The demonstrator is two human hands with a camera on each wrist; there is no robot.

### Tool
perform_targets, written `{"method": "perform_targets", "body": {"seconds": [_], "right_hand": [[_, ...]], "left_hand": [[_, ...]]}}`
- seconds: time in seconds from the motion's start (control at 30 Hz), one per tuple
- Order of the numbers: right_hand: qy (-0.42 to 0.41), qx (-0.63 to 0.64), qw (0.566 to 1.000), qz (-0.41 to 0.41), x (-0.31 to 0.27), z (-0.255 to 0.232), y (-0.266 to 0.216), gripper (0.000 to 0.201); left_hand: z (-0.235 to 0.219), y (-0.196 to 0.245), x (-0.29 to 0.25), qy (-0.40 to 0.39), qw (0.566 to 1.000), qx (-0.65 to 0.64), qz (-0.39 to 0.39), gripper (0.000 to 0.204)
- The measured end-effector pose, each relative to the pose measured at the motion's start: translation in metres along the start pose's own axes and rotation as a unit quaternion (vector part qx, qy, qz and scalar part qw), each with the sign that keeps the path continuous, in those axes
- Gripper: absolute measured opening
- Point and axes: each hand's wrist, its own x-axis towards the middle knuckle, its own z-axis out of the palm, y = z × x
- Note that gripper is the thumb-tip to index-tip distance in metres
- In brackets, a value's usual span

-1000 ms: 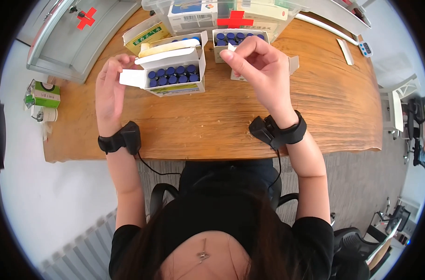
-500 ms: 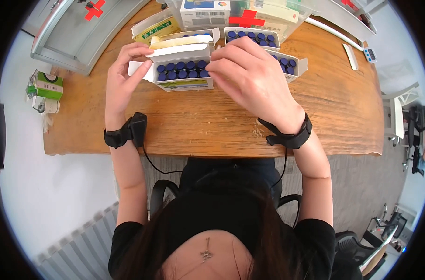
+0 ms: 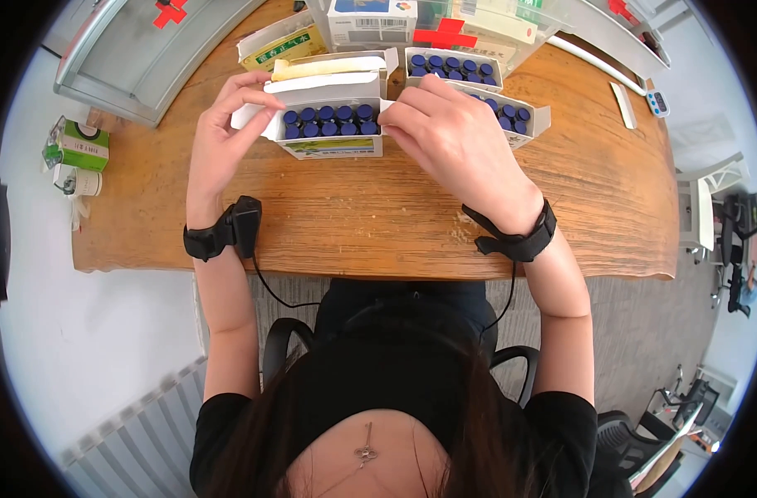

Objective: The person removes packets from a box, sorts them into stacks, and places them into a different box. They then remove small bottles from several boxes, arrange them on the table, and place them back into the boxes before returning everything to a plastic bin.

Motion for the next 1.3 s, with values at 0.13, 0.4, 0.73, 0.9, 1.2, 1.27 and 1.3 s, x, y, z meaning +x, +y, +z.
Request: {"method": "perform_targets", "body": {"seconds": [0.13, 0.4, 0.73, 0.9, 1.2, 1.27, 1.3], "right_hand": [[-0.006, 0.030, 1.000, 0.003, 0.001, 0.003, 0.002, 0.009], [-0.028, 0.059, 0.998, 0.020, 0.004, 0.001, 0.003, 0.009], [-0.049, 0.011, 0.999, -0.019, 0.029, 0.000, 0.001, 0.010], [-0.110, -0.022, 0.994, 0.012, 0.036, 0.001, -0.004, 0.015], [-0.125, -0.072, 0.990, -0.001, 0.040, 0.001, -0.005, 0.009], [-0.159, -0.080, 0.984, 0.016, 0.042, 0.000, -0.007, 0.016], [-0.160, -0.088, 0.983, 0.014, 0.043, 0.001, -0.006, 0.015]], "left_hand": [[0.001, 0.010, -0.001, -0.024, 0.998, 0.046, -0.029, 0.024], [0.000, 0.015, -0.002, -0.057, 0.995, 0.083, -0.017, 0.042], [-0.002, 0.017, -0.003, -0.088, 0.994, 0.070, -0.015, 0.055], [-0.002, 0.016, -0.003, -0.085, 0.994, 0.064, -0.014, 0.055], [-0.001, 0.015, -0.003, -0.083, 0.995, 0.051, -0.003, 0.052], [-0.001, 0.015, -0.003, -0.082, 0.995, 0.048, -0.003, 0.052], [0.000, 0.015, -0.003, -0.080, 0.996, 0.046, -0.011, 0.052]]}}
